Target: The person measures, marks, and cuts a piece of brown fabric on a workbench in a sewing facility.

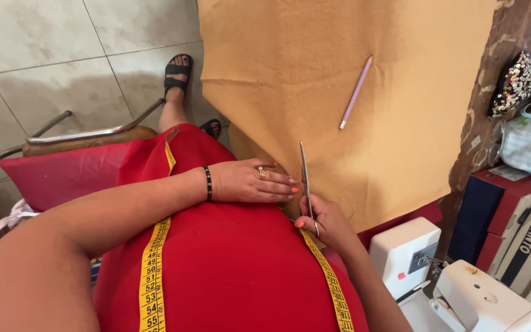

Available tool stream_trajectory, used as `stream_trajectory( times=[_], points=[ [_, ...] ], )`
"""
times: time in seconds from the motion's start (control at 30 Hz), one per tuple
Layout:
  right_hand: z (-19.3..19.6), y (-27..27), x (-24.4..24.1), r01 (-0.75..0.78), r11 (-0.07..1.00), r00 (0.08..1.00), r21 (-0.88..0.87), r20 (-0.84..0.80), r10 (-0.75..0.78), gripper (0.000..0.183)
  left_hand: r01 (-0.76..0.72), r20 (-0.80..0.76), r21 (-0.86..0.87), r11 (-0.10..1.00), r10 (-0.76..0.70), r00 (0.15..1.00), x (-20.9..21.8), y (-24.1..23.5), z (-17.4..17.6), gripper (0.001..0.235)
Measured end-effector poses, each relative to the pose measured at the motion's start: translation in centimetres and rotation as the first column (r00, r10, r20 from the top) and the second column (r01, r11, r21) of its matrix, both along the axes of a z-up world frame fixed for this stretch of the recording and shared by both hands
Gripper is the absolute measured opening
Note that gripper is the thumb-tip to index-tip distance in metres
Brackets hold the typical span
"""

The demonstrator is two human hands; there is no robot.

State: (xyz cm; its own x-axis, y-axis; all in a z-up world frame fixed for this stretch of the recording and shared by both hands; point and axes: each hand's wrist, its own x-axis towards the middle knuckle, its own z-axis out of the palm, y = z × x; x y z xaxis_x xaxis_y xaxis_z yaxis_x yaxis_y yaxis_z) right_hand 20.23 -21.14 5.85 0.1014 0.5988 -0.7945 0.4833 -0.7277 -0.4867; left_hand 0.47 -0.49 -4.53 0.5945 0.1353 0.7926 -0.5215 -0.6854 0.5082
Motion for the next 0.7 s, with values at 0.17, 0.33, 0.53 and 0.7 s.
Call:
stream_trajectory(
  times=[0.17, 0.33, 0.53, 0.7],
  points=[
    [0.0, -0.7, -0.2, -0.018, 1.000, 0.999, -0.018, 0.044, 0.019, 0.051, -0.010, 0.005, 0.004, 1.000, 0.010, 1.000, -0.1, -0.1, -0.4, 0.038],
    [-0.5, -1.3, -0.1, 0.016, 1.000, 0.998, -0.006, 0.062, -0.015, 0.047, -0.023, 0.014, 0.022, 0.999, 0.023, 1.000, 0.0, 0.0, -0.6, 0.040],
    [-0.3, -0.6, -0.2, 0.065, 0.997, 0.997, 0.030, 0.035, -0.066, 0.044, -0.025, 0.017, 0.015, 1.000, 0.024, 1.000, 0.0, -0.4, -1.1, 0.039],
    [-0.1, 3.1, 0.7, -0.047, 0.997, 0.999, 0.062, 0.001, 0.047, 0.056, -0.045, 0.017, 0.037, 0.998, 0.045, 0.999, 0.0, -0.5, -1.4, 0.035]
  ],
)
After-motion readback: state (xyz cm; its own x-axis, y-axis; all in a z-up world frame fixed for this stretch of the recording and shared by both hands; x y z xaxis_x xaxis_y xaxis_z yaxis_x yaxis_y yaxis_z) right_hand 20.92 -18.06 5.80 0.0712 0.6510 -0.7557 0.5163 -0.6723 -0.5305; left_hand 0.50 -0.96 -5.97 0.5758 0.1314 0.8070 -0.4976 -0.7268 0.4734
